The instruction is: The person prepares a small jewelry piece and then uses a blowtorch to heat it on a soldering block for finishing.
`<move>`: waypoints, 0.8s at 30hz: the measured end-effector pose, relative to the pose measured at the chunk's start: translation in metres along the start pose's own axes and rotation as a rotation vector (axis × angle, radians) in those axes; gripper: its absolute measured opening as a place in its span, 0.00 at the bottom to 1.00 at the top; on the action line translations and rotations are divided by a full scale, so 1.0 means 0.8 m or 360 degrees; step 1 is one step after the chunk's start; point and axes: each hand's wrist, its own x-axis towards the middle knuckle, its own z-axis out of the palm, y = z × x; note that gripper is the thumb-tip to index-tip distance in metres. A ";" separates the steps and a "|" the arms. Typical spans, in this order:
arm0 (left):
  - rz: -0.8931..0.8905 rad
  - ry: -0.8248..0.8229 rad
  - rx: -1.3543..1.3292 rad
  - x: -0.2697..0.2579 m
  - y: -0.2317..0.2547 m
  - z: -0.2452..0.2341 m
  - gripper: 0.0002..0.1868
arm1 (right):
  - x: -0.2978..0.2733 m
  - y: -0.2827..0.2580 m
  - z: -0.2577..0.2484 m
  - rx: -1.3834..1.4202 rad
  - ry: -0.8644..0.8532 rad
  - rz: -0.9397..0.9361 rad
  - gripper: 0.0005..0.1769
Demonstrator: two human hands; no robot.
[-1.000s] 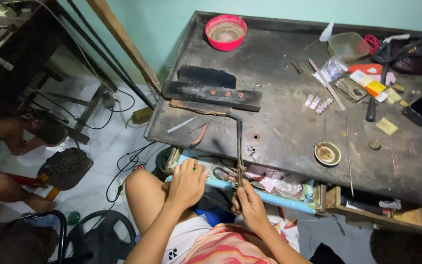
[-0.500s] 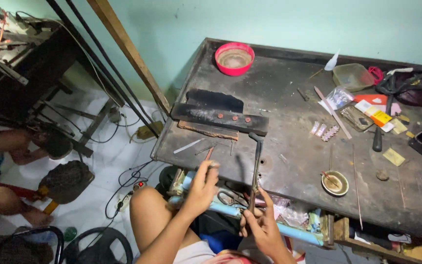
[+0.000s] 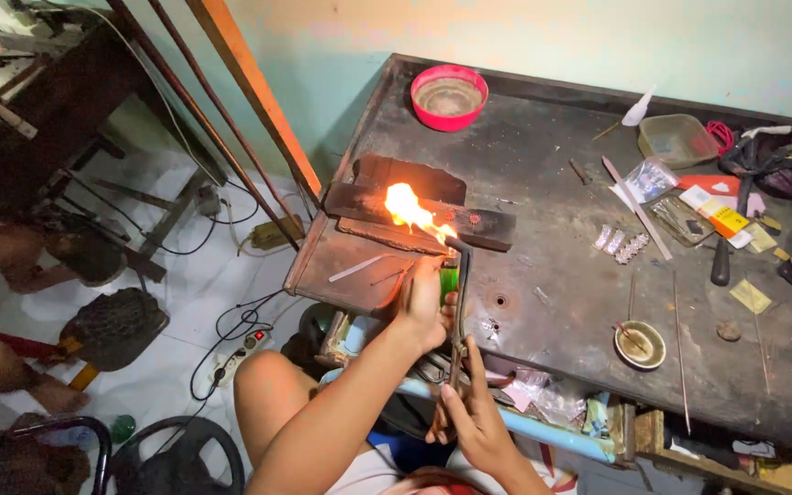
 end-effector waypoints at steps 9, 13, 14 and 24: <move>0.1110 0.0344 0.2192 -0.057 -0.067 -0.126 0.25 | 0.018 0.000 0.009 -0.0305 0.0035 -0.0114 0.46; 0.1477 0.0606 0.2306 -0.086 -0.086 -0.156 0.26 | 0.035 -0.022 0.025 -0.0400 0.0032 -0.0013 0.46; 0.1662 0.0613 0.2150 -0.104 -0.078 -0.145 0.22 | 0.039 -0.022 0.030 -0.0458 -0.0014 -0.0075 0.45; 0.1581 0.0685 0.1536 -0.111 -0.026 -0.114 0.18 | 0.053 -0.068 0.037 -0.0592 -0.0507 -0.0090 0.55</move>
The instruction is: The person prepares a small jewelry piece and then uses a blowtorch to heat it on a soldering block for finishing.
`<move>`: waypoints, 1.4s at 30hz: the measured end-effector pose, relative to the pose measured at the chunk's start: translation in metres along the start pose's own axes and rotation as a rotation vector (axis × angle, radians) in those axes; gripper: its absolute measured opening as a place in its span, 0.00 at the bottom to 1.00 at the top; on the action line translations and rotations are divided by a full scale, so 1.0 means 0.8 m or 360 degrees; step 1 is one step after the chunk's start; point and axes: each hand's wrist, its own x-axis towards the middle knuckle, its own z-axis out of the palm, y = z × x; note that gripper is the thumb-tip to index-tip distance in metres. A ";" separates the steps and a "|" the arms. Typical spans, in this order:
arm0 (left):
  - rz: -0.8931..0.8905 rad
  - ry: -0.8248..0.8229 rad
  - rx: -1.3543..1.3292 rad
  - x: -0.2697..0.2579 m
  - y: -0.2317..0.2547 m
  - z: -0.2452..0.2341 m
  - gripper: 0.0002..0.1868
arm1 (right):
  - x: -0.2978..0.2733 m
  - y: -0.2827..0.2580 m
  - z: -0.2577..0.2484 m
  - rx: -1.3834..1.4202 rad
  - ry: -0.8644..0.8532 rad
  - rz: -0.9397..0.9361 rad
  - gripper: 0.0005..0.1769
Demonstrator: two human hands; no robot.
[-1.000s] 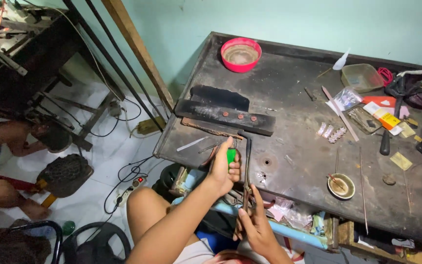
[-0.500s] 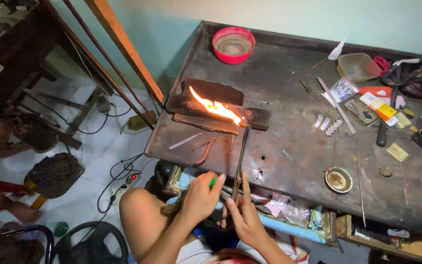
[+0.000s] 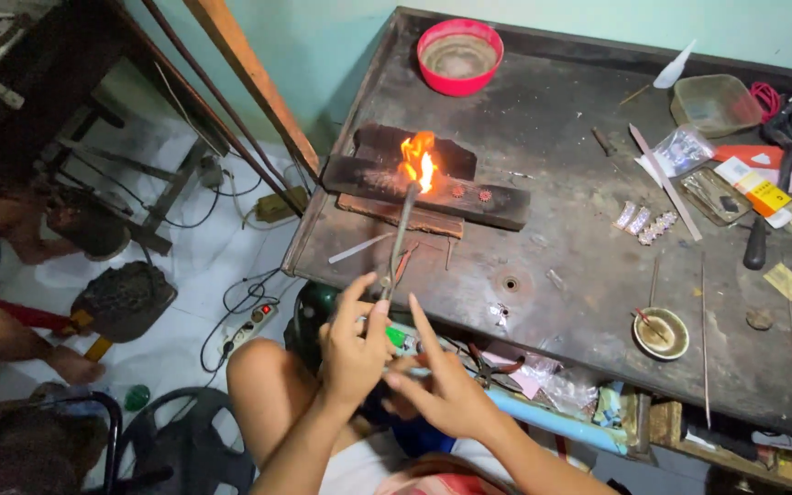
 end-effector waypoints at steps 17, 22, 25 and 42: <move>-0.0092 -0.0038 -0.0221 0.025 0.050 -0.013 0.18 | -0.095 0.106 -0.099 0.0282 0.0766 0.0361 0.19; -0.0234 -0.0038 -0.0244 0.025 0.043 -0.018 0.19 | -0.095 0.111 -0.108 0.0357 0.0754 0.0422 0.16; -0.0190 -0.0029 -0.0256 0.033 0.048 -0.018 0.19 | -0.095 0.115 -0.110 0.0437 0.0712 0.0527 0.20; 0.0052 -0.0129 -0.0089 0.024 0.048 -0.026 0.20 | -0.096 0.112 -0.114 0.0351 0.0662 0.0532 0.19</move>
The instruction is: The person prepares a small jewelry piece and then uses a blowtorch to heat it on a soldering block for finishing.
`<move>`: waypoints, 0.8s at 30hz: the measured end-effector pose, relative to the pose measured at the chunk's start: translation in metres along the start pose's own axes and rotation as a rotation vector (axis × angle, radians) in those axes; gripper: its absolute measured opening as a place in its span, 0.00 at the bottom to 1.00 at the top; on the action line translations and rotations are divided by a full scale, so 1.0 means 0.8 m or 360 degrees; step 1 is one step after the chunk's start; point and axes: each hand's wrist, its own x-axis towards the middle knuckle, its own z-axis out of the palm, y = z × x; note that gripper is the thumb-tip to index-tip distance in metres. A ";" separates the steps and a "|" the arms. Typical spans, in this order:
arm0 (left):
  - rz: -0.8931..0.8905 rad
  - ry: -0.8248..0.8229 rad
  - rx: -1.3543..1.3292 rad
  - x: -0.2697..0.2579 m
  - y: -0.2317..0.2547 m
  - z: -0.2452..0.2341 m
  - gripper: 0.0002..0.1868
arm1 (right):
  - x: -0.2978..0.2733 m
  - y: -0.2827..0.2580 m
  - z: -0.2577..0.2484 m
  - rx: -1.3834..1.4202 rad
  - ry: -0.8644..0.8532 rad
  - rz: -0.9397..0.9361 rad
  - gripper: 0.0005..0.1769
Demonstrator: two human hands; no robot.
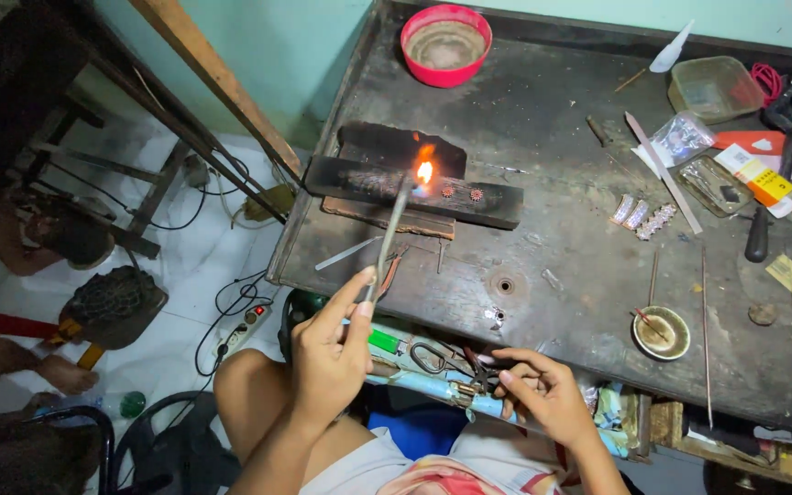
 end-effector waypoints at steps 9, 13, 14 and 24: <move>-0.0201 0.0003 -0.0089 0.016 0.011 -0.001 0.16 | -0.001 0.002 0.000 -0.0033 -0.0006 -0.0048 0.19; -0.0209 0.0019 -0.0083 0.012 -0.002 -0.006 0.17 | 0.000 -0.001 -0.001 0.0004 -0.0012 -0.0068 0.18; -0.0222 0.0026 -0.0101 0.017 -0.003 -0.008 0.17 | 0.000 -0.007 0.000 -0.0023 0.0010 -0.0009 0.19; -0.0349 -0.0006 -0.0152 0.015 0.006 -0.007 0.17 | -0.001 -0.012 0.003 -0.0029 0.0022 0.0042 0.19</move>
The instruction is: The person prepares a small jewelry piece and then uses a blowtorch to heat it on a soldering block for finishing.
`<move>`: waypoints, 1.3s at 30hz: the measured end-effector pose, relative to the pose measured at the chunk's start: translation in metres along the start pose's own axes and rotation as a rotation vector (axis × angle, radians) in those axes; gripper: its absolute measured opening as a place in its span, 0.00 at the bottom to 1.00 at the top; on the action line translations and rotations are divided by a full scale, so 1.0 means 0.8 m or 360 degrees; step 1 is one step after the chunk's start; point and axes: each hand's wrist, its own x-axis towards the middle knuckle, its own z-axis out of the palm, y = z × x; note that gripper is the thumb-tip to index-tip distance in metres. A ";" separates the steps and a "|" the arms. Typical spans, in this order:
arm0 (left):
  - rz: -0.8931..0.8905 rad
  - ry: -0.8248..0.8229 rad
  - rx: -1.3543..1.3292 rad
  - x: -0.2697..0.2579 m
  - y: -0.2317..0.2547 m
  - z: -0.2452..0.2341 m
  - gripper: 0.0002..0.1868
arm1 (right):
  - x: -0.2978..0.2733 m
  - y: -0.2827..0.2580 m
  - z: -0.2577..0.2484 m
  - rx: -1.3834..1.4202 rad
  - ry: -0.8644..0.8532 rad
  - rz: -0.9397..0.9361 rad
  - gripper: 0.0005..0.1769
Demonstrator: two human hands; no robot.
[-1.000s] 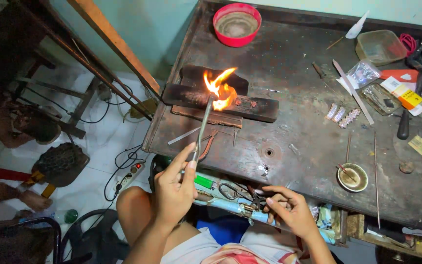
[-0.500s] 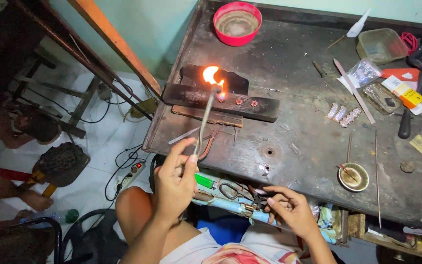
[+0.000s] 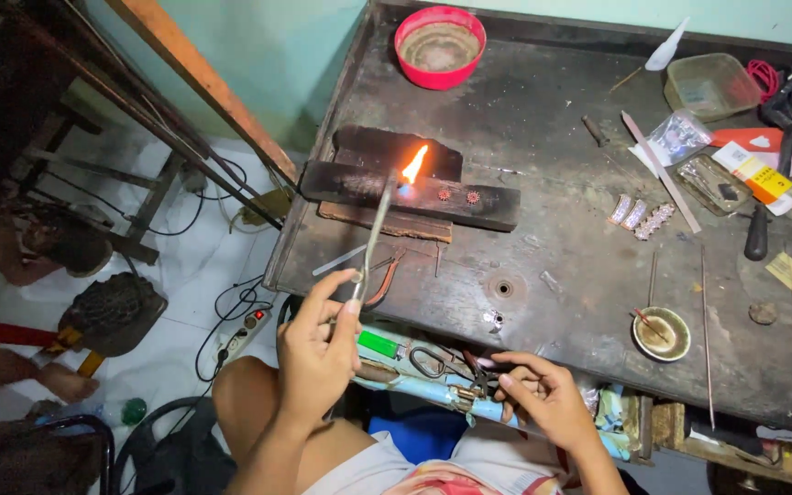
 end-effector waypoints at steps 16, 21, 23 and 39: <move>0.0045 -0.0036 -0.0061 0.013 0.010 -0.007 0.20 | 0.000 -0.004 0.002 -0.0044 -0.0019 -0.0053 0.18; 0.0102 -0.0099 0.0023 0.007 0.016 -0.003 0.18 | -0.001 0.006 -0.001 -0.0020 -0.0013 -0.0064 0.18; 0.0096 -0.0087 0.0019 0.003 0.012 -0.007 0.18 | -0.002 0.005 0.000 -0.0026 -0.0003 -0.0058 0.18; 0.0055 -0.0053 0.0014 0.010 0.011 -0.010 0.20 | -0.002 0.000 0.000 -0.0084 0.0008 -0.0040 0.17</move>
